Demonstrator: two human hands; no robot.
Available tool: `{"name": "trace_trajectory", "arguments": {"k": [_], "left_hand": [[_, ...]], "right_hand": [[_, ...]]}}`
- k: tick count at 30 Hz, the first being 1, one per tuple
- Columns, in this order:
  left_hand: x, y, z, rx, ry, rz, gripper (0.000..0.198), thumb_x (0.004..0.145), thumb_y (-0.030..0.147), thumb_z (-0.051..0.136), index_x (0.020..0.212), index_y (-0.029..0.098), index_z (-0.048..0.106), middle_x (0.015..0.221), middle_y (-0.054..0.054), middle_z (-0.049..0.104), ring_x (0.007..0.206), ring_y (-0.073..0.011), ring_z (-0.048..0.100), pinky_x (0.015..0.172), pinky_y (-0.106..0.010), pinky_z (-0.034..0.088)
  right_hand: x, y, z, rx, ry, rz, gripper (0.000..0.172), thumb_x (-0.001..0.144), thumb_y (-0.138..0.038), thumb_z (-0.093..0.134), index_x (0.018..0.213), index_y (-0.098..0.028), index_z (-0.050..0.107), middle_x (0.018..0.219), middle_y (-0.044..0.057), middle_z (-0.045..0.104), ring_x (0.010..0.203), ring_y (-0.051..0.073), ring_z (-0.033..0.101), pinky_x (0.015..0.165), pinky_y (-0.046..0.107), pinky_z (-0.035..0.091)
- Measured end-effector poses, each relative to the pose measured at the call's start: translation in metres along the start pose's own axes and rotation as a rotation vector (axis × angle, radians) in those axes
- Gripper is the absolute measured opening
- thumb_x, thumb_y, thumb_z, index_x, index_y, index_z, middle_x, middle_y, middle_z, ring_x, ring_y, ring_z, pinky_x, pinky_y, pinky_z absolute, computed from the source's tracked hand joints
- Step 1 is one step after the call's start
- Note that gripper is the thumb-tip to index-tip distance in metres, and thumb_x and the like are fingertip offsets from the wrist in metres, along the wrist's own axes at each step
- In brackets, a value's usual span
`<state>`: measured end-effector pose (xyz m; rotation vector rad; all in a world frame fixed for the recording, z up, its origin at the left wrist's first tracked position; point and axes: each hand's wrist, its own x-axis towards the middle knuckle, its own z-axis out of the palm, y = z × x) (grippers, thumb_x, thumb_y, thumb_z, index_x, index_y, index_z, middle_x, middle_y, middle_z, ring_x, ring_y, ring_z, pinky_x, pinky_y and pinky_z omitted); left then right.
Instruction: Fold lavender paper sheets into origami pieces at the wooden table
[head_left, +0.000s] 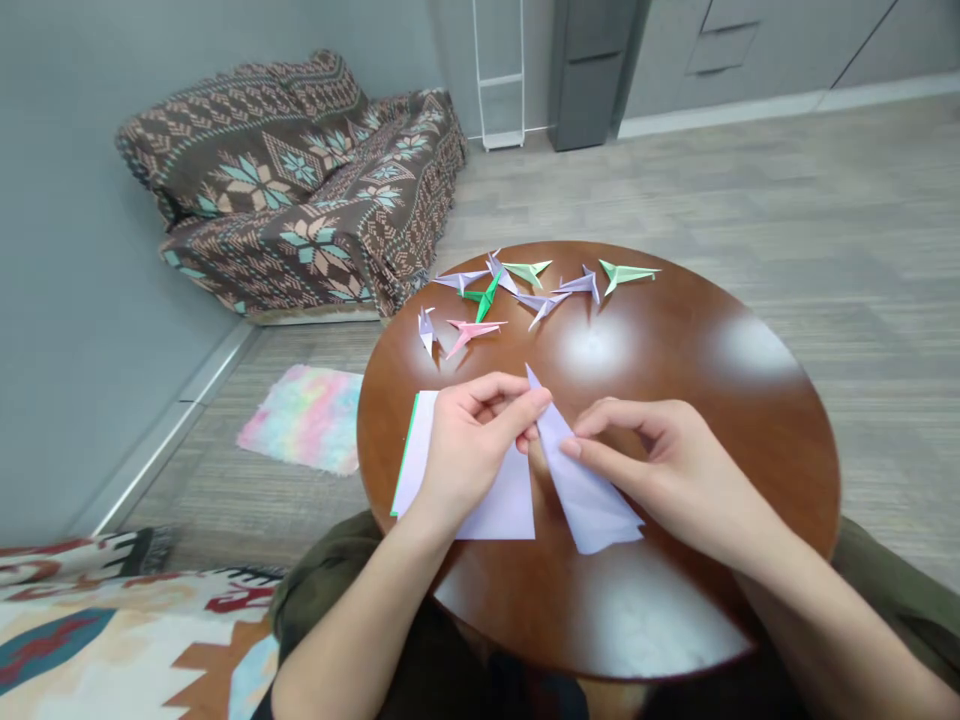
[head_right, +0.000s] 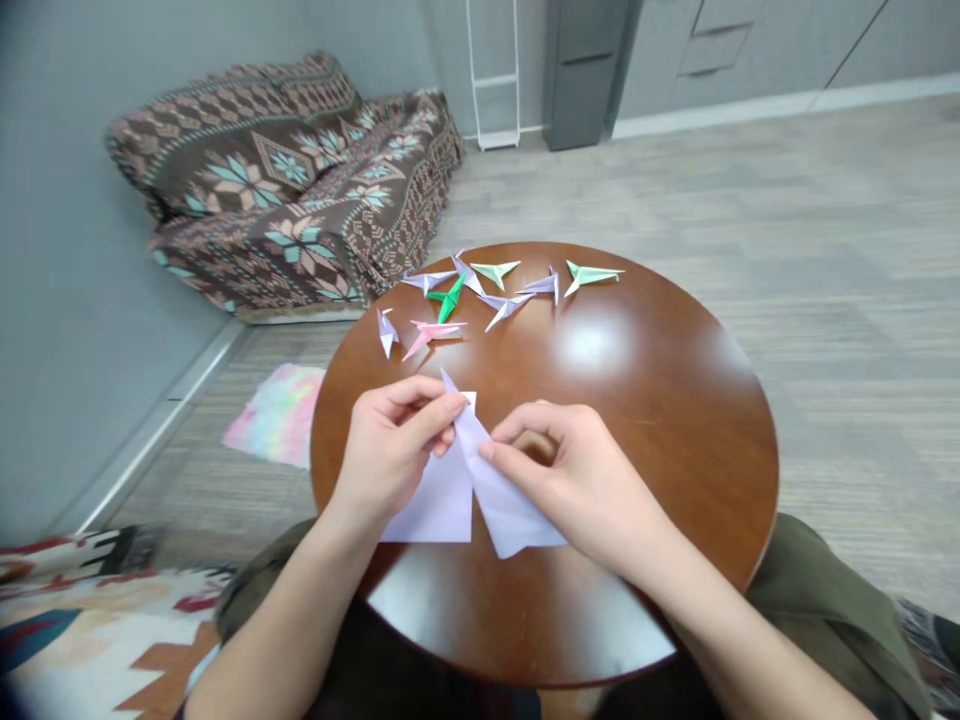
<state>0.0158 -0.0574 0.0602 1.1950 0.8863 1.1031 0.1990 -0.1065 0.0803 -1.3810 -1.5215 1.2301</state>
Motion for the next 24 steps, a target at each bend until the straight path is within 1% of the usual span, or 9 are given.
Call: {"name": "trace_trajectory", "arguments": {"k": [5, 7, 10, 12, 19, 24], "left_hand": [[0.0018, -0.0031, -0.0030, -0.072, 0.006, 0.038, 0.015, 0.087, 0.026, 0.079, 0.077, 0.017, 0.072, 0.057, 0.005, 0.060, 0.049, -0.0037, 0.050, 0.050, -0.016, 0.040], [0.0014, -0.0029, -0.0033, -0.071, -0.048, 0.006, 0.015, 0.087, 0.027, 0.080, 0.078, 0.017, 0.073, 0.058, 0.005, 0.059, 0.049, -0.0033, 0.049, 0.049, -0.016, 0.038], [-0.0002, -0.0019, -0.0025, -0.036, -0.173, -0.063, 0.012, 0.086, 0.028, 0.081, 0.086, 0.017, 0.077, 0.063, 0.004, 0.062, 0.048, -0.0028, 0.047, 0.047, -0.017, 0.035], [-0.0012, -0.0009, -0.0017, -0.019, -0.212, -0.082, 0.012, 0.087, 0.029, 0.080, 0.090, 0.017, 0.079, 0.065, 0.003, 0.063, 0.048, -0.0029, 0.047, 0.047, -0.017, 0.035], [-0.0016, 0.0017, -0.0008, 0.006, -0.223, -0.070, 0.010, 0.088, 0.028, 0.079, 0.090, 0.018, 0.080, 0.059, 0.004, 0.059, 0.047, -0.0025, 0.045, 0.047, -0.016, 0.034], [-0.0019, 0.0023, -0.0020, 0.014, -0.230, -0.068, 0.009, 0.088, 0.027, 0.080, 0.091, 0.018, 0.080, 0.066, 0.003, 0.064, 0.049, -0.0023, 0.048, 0.048, -0.015, 0.036]], "right_hand": [[-0.0015, -0.0006, -0.0030, -0.028, 0.036, -0.002, 0.018, 0.089, -0.033, 0.070, 0.077, -0.021, 0.075, 0.079, 0.005, 0.073, 0.073, 0.020, 0.063, 0.054, 0.028, 0.042], [-0.0027, -0.0013, -0.0038, -0.036, 0.038, -0.003, 0.018, 0.089, -0.033, 0.069, 0.077, -0.021, 0.074, 0.079, 0.006, 0.073, 0.075, 0.021, 0.064, 0.054, 0.028, 0.041], [-0.0039, -0.0022, -0.0045, -0.043, 0.043, 0.001, 0.017, 0.088, -0.033, 0.068, 0.077, -0.020, 0.074, 0.080, 0.006, 0.074, 0.075, 0.021, 0.064, 0.055, 0.029, 0.041], [-0.0044, -0.0028, -0.0048, -0.049, 0.049, 0.005, 0.016, 0.087, -0.032, 0.069, 0.077, -0.021, 0.074, 0.081, 0.006, 0.074, 0.076, 0.021, 0.064, 0.056, 0.029, 0.042], [-0.0051, -0.0052, -0.0064, -0.061, 0.048, 0.003, 0.015, 0.086, -0.030, 0.069, 0.076, -0.021, 0.073, 0.079, 0.005, 0.073, 0.073, 0.020, 0.062, 0.059, 0.029, 0.044], [-0.0048, -0.0065, -0.0069, -0.073, 0.044, 0.008, 0.014, 0.085, -0.031, 0.069, 0.075, -0.020, 0.073, 0.079, 0.005, 0.073, 0.073, 0.020, 0.062, 0.057, 0.028, 0.043]]}}
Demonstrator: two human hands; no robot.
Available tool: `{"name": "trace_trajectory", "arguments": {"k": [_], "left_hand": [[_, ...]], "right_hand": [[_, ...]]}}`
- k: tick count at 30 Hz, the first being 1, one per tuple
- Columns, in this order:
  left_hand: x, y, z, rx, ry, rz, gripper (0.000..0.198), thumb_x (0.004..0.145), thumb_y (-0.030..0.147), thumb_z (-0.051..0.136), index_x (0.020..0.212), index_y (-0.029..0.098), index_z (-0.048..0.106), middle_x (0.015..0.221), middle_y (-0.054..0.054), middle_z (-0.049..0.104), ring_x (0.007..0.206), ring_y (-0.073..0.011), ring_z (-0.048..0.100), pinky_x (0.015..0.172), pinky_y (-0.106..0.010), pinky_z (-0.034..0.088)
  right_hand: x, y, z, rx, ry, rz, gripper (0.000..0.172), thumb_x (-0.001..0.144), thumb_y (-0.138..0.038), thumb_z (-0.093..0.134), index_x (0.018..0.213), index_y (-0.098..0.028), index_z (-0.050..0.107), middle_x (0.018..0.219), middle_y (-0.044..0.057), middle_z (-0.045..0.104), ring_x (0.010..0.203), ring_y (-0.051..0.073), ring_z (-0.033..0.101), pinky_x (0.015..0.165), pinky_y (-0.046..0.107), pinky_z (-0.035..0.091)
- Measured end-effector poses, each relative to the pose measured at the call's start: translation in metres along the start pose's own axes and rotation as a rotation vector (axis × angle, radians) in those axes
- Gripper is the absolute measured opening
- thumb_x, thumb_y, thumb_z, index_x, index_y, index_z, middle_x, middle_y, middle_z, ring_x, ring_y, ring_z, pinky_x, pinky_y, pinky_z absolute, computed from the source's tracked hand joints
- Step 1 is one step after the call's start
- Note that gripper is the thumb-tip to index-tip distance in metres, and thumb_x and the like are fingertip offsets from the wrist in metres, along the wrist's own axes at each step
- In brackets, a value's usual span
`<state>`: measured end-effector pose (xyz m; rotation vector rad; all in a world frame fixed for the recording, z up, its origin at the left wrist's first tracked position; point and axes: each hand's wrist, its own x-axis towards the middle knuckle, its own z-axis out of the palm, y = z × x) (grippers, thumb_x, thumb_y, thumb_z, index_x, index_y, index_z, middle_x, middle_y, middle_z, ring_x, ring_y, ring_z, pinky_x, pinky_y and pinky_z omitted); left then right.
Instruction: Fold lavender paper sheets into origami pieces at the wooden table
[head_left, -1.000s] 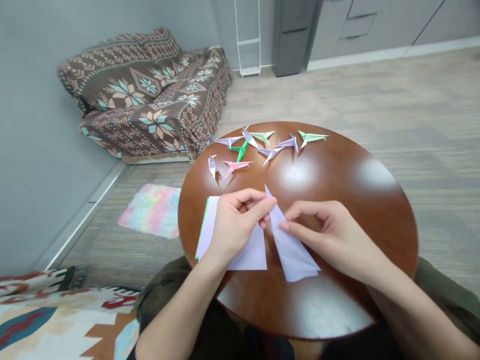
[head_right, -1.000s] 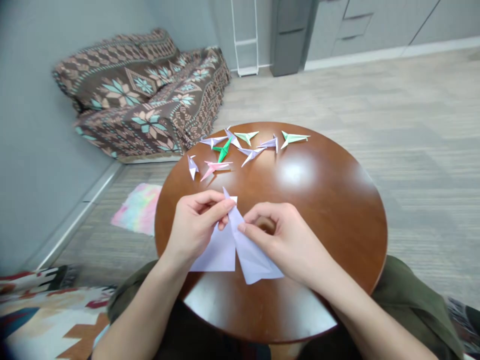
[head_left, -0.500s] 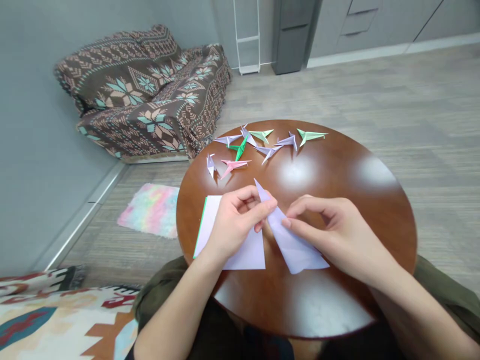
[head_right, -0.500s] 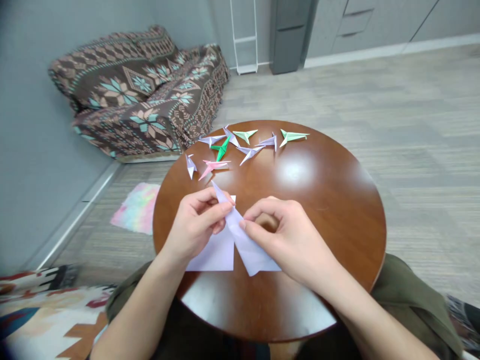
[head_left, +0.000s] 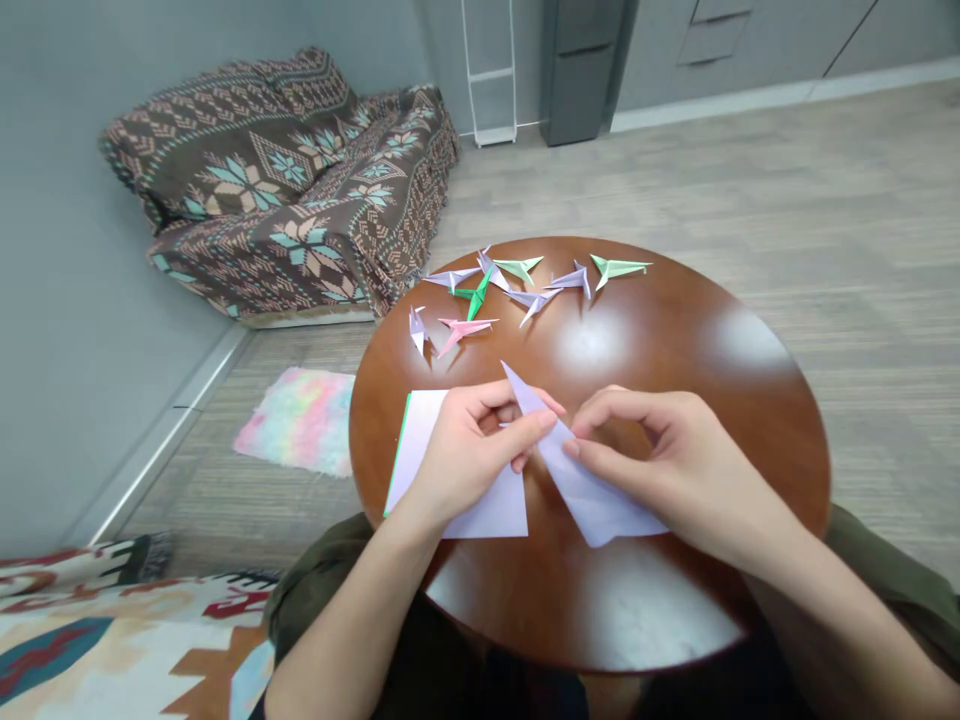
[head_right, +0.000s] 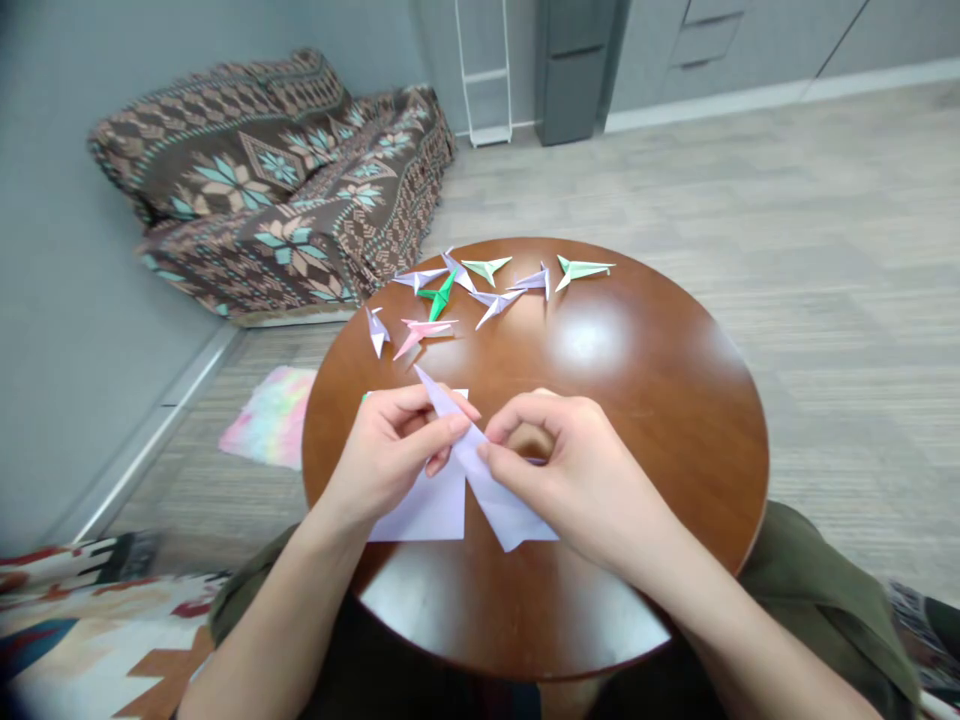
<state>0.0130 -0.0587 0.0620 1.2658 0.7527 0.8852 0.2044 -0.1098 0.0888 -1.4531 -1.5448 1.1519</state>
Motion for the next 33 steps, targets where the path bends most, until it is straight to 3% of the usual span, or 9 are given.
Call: {"name": "trace_trajectory", "arguments": {"k": [13, 20, 26, 33], "left_hand": [[-0.001, 0.005, 0.003, 0.048, 0.036, -0.021, 0.012, 0.084, 0.027, 0.082, 0.083, 0.015, 0.078, 0.060, 0.004, 0.061, 0.044, -0.0029, 0.042, 0.042, -0.016, 0.031], [-0.001, 0.006, 0.007, 0.103, 0.026, -0.026, 0.015, 0.083, 0.029, 0.083, 0.082, 0.015, 0.077, 0.062, 0.002, 0.063, 0.045, -0.0042, 0.044, 0.043, -0.018, 0.032], [0.001, 0.003, -0.002, 0.096, 0.144, 0.000, 0.028, 0.083, 0.037, 0.082, 0.068, 0.016, 0.072, 0.050, 0.004, 0.052, 0.044, -0.0059, 0.041, 0.046, -0.022, 0.031], [0.000, 0.002, -0.005, 0.036, 0.179, 0.002, 0.023, 0.082, 0.036, 0.083, 0.071, 0.016, 0.077, 0.057, 0.002, 0.059, 0.046, -0.0051, 0.043, 0.046, -0.022, 0.031]], "right_hand": [[0.000, 0.000, -0.002, -0.046, -0.031, -0.015, 0.014, 0.087, -0.028, 0.068, 0.078, -0.019, 0.073, 0.076, 0.002, 0.073, 0.069, 0.016, 0.059, 0.065, 0.028, 0.045], [0.001, 0.000, 0.000, 0.003, -0.017, -0.043, 0.018, 0.092, -0.031, 0.066, 0.080, -0.019, 0.073, 0.073, 0.001, 0.070, 0.066, 0.016, 0.059, 0.059, 0.026, 0.044], [0.000, 0.000, 0.000, -0.029, -0.038, -0.044, 0.016, 0.091, -0.028, 0.067, 0.079, -0.019, 0.071, 0.076, 0.002, 0.068, 0.070, 0.017, 0.060, 0.061, 0.027, 0.045], [0.000, 0.000, 0.002, -0.041, -0.046, -0.050, 0.015, 0.092, -0.026, 0.066, 0.079, -0.020, 0.071, 0.077, 0.001, 0.066, 0.071, 0.016, 0.059, 0.062, 0.027, 0.045]]}}
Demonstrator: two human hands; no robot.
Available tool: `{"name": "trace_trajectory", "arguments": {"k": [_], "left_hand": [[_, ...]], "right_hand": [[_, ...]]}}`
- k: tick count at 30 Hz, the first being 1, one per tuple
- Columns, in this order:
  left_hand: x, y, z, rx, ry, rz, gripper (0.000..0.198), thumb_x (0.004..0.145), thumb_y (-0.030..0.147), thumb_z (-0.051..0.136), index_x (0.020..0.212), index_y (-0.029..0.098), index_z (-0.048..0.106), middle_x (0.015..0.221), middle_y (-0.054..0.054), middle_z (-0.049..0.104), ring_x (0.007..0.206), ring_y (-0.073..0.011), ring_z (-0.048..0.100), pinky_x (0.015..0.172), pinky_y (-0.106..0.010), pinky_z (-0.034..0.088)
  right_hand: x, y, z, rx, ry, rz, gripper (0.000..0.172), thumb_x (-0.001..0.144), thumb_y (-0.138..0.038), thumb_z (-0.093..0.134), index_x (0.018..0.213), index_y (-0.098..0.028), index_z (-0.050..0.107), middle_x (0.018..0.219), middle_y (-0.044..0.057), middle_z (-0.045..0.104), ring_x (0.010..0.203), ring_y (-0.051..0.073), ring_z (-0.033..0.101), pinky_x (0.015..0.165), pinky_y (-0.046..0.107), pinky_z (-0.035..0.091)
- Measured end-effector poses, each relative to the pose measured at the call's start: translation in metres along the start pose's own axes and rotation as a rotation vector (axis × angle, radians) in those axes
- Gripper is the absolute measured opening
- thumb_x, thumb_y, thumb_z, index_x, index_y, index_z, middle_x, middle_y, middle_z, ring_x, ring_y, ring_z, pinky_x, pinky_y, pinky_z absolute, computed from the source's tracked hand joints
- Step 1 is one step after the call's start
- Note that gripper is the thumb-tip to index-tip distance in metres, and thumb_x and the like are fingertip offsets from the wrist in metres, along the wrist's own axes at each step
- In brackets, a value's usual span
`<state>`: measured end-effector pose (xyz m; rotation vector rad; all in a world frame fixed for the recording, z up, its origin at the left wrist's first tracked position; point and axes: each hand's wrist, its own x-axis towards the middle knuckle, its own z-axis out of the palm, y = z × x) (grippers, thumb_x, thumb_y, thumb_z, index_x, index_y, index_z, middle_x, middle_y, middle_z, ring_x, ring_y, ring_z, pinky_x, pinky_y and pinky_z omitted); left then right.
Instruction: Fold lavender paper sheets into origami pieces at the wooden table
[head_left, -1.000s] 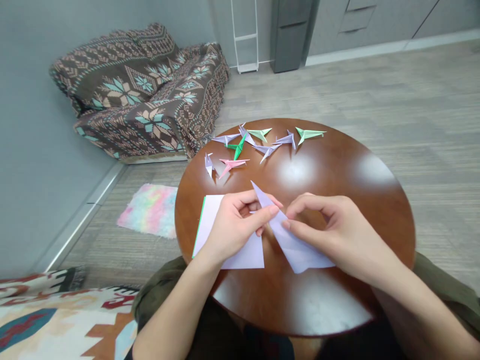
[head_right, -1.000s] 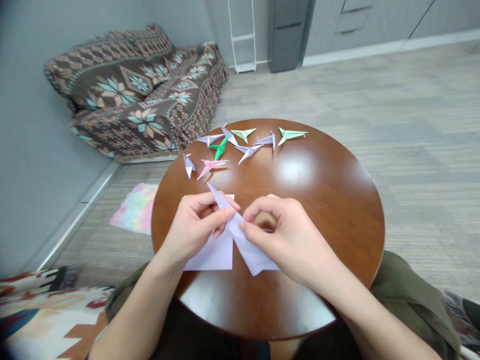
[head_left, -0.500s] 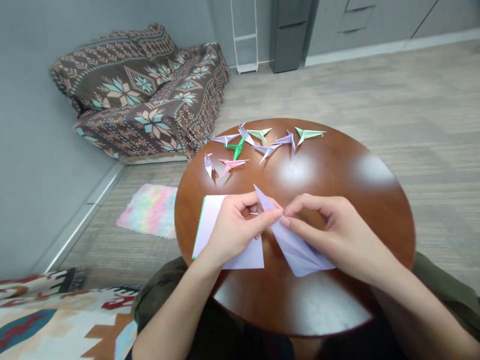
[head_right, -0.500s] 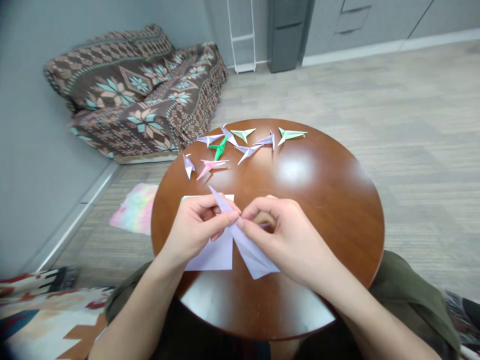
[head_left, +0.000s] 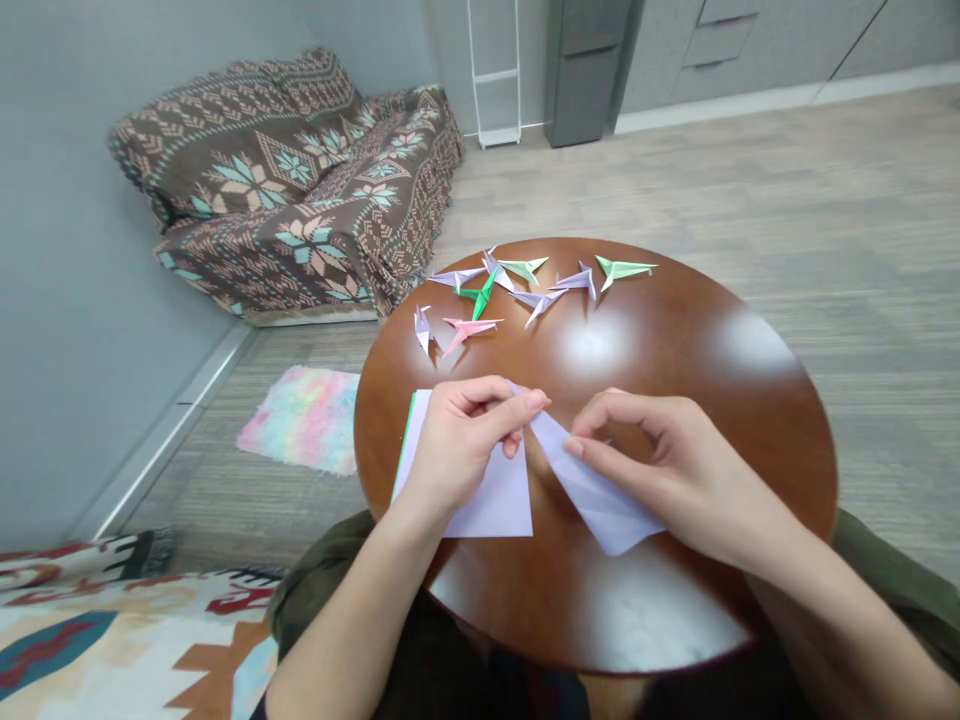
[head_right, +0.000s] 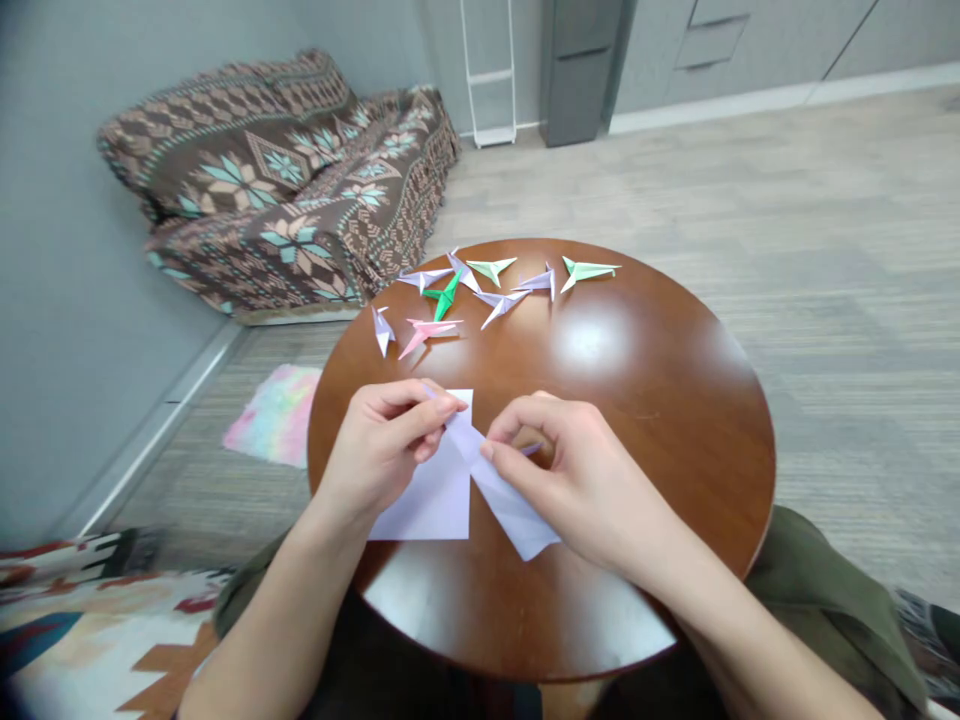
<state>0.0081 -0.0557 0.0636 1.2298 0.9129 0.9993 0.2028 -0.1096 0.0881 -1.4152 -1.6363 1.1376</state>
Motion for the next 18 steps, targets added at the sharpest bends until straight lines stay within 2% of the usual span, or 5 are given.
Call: {"name": "trace_trajectory", "arguments": {"k": [5, 9, 11, 15, 18], "left_hand": [[0.0028, 0.0017, -0.0010, -0.055, 0.041, 0.011, 0.021, 0.082, 0.034, 0.082, 0.072, 0.015, 0.078, 0.054, 0.002, 0.059, 0.045, -0.0047, 0.045, 0.046, -0.020, 0.035], [0.0069, 0.0040, -0.0041, -0.106, 0.136, 0.057, 0.025, 0.081, 0.033, 0.083, 0.065, 0.015, 0.075, 0.056, 0.001, 0.060, 0.047, -0.0040, 0.046, 0.045, -0.017, 0.036], [0.0080, 0.0047, -0.0048, -0.136, 0.168, 0.058, 0.027, 0.082, 0.037, 0.082, 0.069, 0.014, 0.076, 0.061, 0.000, 0.062, 0.049, -0.0044, 0.048, 0.045, -0.017, 0.037], [0.0050, 0.0038, -0.0029, -0.099, 0.035, -0.019, 0.028, 0.084, 0.042, 0.080, 0.083, 0.015, 0.079, 0.063, 0.000, 0.063, 0.051, -0.0066, 0.053, 0.046, -0.017, 0.042], [0.0006, 0.0032, 0.0005, 0.009, -0.100, -0.093, 0.026, 0.080, 0.040, 0.084, 0.078, 0.014, 0.077, 0.059, 0.000, 0.065, 0.048, -0.0090, 0.057, 0.048, -0.020, 0.047]], "right_hand": [[0.0002, 0.0007, -0.0005, -0.013, -0.016, -0.004, 0.014, 0.092, -0.025, 0.066, 0.080, -0.020, 0.071, 0.079, 0.001, 0.067, 0.071, 0.016, 0.059, 0.064, 0.027, 0.045], [0.0005, 0.0012, -0.0007, -0.023, -0.034, -0.016, 0.015, 0.092, -0.025, 0.066, 0.078, -0.020, 0.070, 0.078, 0.002, 0.068, 0.073, 0.017, 0.061, 0.065, 0.028, 0.046], [0.0004, 0.0018, -0.0003, -0.016, -0.023, -0.013, 0.015, 0.092, -0.026, 0.066, 0.079, -0.020, 0.070, 0.079, 0.003, 0.069, 0.074, 0.018, 0.061, 0.065, 0.028, 0.046], [0.0003, 0.0024, -0.0001, 0.000, 0.016, 0.001, 0.014, 0.092, -0.027, 0.065, 0.081, -0.019, 0.071, 0.080, 0.003, 0.070, 0.073, 0.018, 0.061, 0.063, 0.028, 0.045], [0.0008, 0.0019, -0.0006, 0.013, 0.018, 0.023, 0.017, 0.092, -0.029, 0.065, 0.081, -0.019, 0.072, 0.078, 0.004, 0.071, 0.070, 0.018, 0.060, 0.059, 0.028, 0.043]]}}
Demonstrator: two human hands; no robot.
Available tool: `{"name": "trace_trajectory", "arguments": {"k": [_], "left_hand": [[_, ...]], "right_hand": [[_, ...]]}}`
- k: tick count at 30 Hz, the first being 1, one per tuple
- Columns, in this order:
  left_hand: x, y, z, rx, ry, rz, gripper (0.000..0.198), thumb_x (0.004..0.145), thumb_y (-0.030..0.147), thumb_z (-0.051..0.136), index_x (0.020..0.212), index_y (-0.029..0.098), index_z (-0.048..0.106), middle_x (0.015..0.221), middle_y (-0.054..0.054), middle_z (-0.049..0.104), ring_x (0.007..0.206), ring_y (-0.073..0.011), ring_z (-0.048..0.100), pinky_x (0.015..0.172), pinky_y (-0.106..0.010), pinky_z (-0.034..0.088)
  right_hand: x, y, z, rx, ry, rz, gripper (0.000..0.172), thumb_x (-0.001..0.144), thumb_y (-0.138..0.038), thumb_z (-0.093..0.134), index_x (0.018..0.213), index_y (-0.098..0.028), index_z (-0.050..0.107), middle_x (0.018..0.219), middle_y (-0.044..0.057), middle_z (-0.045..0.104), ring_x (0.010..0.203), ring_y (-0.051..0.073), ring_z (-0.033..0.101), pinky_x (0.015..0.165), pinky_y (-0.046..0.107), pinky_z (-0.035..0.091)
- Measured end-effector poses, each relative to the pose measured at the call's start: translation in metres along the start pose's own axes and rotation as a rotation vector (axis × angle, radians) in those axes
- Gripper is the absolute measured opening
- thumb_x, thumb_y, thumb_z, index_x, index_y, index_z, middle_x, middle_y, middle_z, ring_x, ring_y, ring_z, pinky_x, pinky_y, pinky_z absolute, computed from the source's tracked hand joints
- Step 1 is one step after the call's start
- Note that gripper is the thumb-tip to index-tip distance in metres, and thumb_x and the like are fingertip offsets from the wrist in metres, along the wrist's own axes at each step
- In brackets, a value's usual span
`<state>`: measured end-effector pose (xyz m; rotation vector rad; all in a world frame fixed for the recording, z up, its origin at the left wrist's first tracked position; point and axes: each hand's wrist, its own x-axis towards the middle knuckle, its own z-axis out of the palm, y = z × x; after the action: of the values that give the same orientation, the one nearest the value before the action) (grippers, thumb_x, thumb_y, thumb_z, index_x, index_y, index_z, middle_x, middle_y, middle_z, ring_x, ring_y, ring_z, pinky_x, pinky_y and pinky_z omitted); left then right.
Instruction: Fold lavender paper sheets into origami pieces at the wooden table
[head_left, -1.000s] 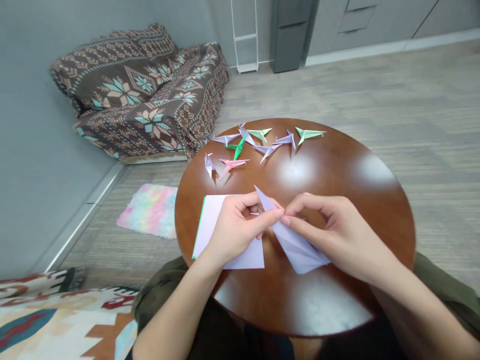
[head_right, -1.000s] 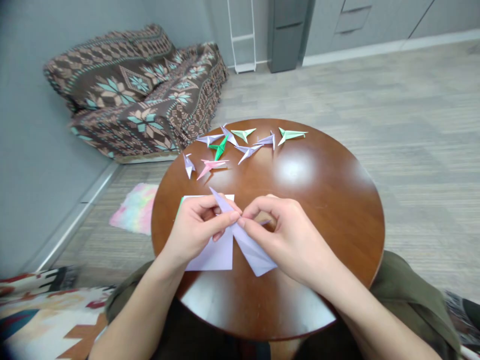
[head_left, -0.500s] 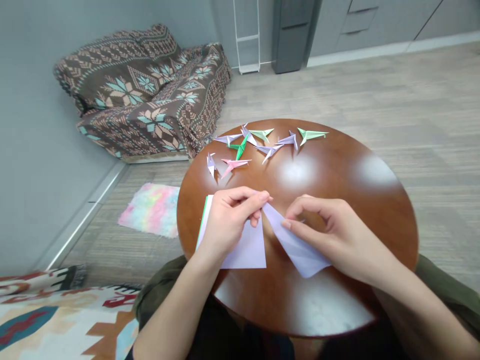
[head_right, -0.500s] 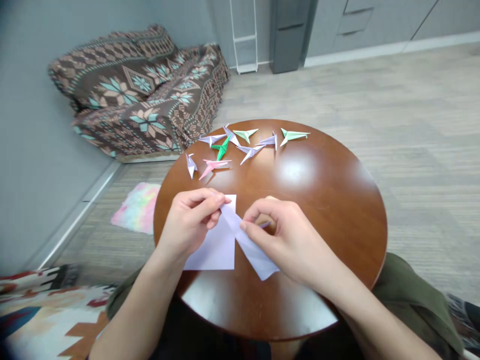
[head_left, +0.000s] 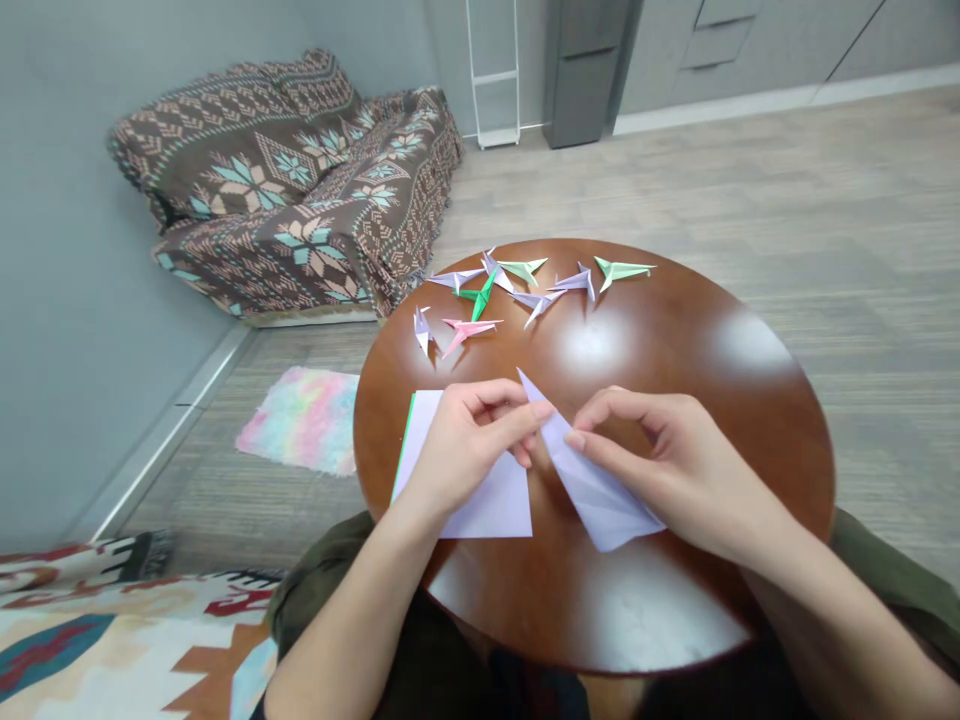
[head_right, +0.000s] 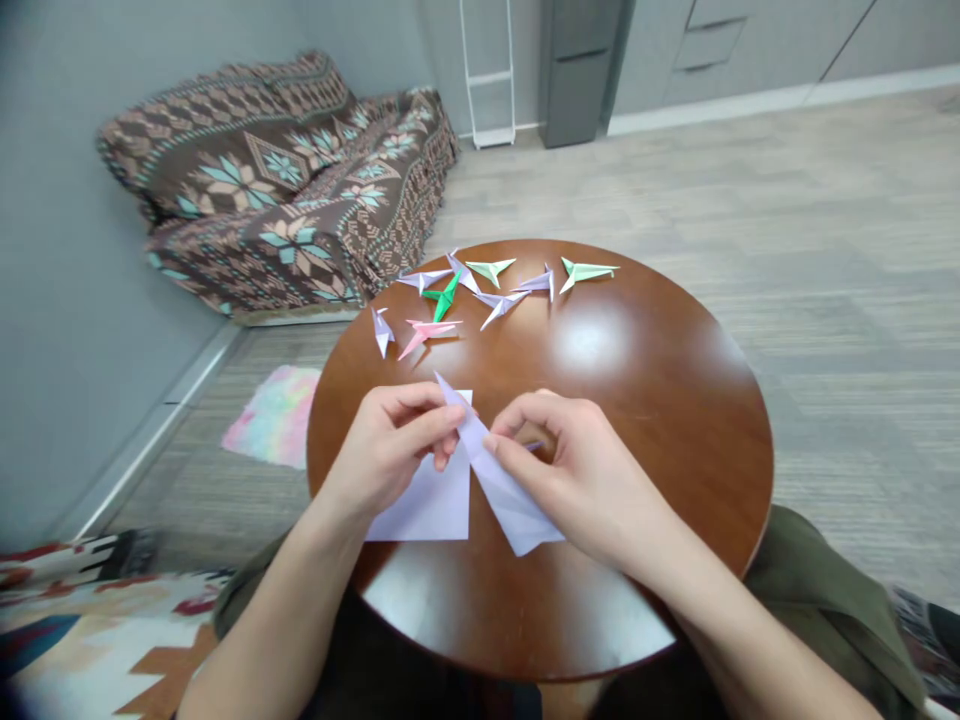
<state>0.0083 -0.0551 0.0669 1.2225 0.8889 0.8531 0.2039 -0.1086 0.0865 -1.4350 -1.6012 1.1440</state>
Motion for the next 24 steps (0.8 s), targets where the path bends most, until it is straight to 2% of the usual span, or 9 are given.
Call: {"name": "trace_trajectory", "arguments": {"k": [3, 11, 24], "left_hand": [[-0.0022, 0.0012, 0.0029, 0.067, -0.031, -0.024, 0.029, 0.079, 0.040, 0.085, 0.071, 0.014, 0.074, 0.058, -0.002, 0.068, 0.049, -0.0111, 0.061, 0.051, -0.022, 0.051], [-0.0018, 0.0062, 0.0045, 0.112, -0.004, 0.034, 0.027, 0.082, 0.032, 0.083, 0.066, 0.014, 0.072, 0.056, -0.001, 0.068, 0.050, -0.0103, 0.063, 0.054, -0.021, 0.053], [-0.0014, 0.0006, 0.0029, 0.160, 0.044, 0.048, 0.030, 0.084, 0.034, 0.082, 0.064, 0.015, 0.070, 0.052, 0.000, 0.066, 0.048, -0.0110, 0.061, 0.053, -0.022, 0.051]], "right_hand": [[0.0003, -0.0005, -0.0005, 0.003, 0.006, 0.020, 0.019, 0.092, -0.031, 0.064, 0.080, -0.019, 0.073, 0.078, 0.004, 0.073, 0.068, 0.018, 0.060, 0.055, 0.027, 0.041], [0.0011, -0.0010, -0.0017, -0.024, 0.024, 0.036, 0.015, 0.089, -0.029, 0.065, 0.081, -0.019, 0.073, 0.073, 0.001, 0.071, 0.057, 0.014, 0.055, 0.051, 0.026, 0.039], [0.0016, 0.0008, -0.0023, -0.078, 0.021, -0.012, 0.016, 0.092, -0.028, 0.063, 0.081, -0.020, 0.073, 0.077, 0.002, 0.074, 0.070, 0.018, 0.058, 0.064, 0.031, 0.042]]}}
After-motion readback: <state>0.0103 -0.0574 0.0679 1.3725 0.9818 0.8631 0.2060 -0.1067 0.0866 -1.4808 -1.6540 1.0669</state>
